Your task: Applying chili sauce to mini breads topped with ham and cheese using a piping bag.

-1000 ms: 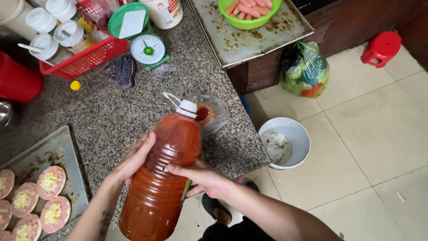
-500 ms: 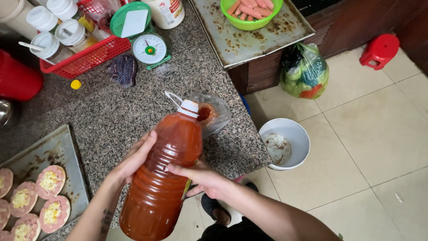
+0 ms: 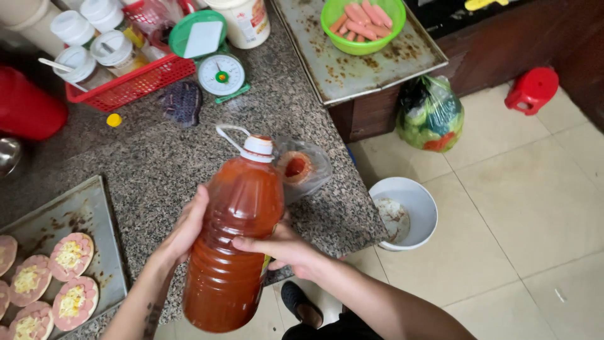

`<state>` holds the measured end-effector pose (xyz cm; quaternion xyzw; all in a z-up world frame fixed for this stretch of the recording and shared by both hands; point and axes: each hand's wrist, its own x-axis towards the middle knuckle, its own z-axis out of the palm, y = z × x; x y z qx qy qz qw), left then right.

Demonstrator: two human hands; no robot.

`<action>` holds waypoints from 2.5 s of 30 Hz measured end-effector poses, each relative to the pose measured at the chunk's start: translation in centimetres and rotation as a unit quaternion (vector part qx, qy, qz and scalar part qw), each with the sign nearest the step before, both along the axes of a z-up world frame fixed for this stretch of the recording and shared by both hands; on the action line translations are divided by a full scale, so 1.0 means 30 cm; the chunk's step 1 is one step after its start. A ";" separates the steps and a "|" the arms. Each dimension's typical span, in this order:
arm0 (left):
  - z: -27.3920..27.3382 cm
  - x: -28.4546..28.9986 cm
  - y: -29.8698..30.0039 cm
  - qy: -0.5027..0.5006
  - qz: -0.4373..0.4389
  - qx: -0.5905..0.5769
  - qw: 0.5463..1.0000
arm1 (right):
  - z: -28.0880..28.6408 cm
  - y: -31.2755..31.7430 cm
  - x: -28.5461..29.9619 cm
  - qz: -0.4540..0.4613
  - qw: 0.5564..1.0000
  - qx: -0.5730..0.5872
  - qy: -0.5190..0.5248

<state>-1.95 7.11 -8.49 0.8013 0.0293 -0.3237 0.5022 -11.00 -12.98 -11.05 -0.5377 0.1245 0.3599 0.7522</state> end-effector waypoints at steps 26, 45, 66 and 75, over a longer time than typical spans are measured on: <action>-0.193 0.100 0.260 -0.035 0.223 -0.354 0.908 | -0.114 0.247 0.115 -0.093 0.917 -0.177 -0.345; -0.506 0.244 0.586 -0.224 0.209 0.015 0.952 | -0.101 0.390 0.396 -0.074 0.888 -0.160 -0.425; 0.041 0.060 0.612 -0.453 0.152 0.070 0.876 | -0.189 0.379 0.486 -0.022 0.867 -0.170 -0.469; 0.480 0.253 0.377 -0.615 -0.109 0.152 0.766 | -0.161 0.368 0.501 -0.014 0.860 -0.149 -0.488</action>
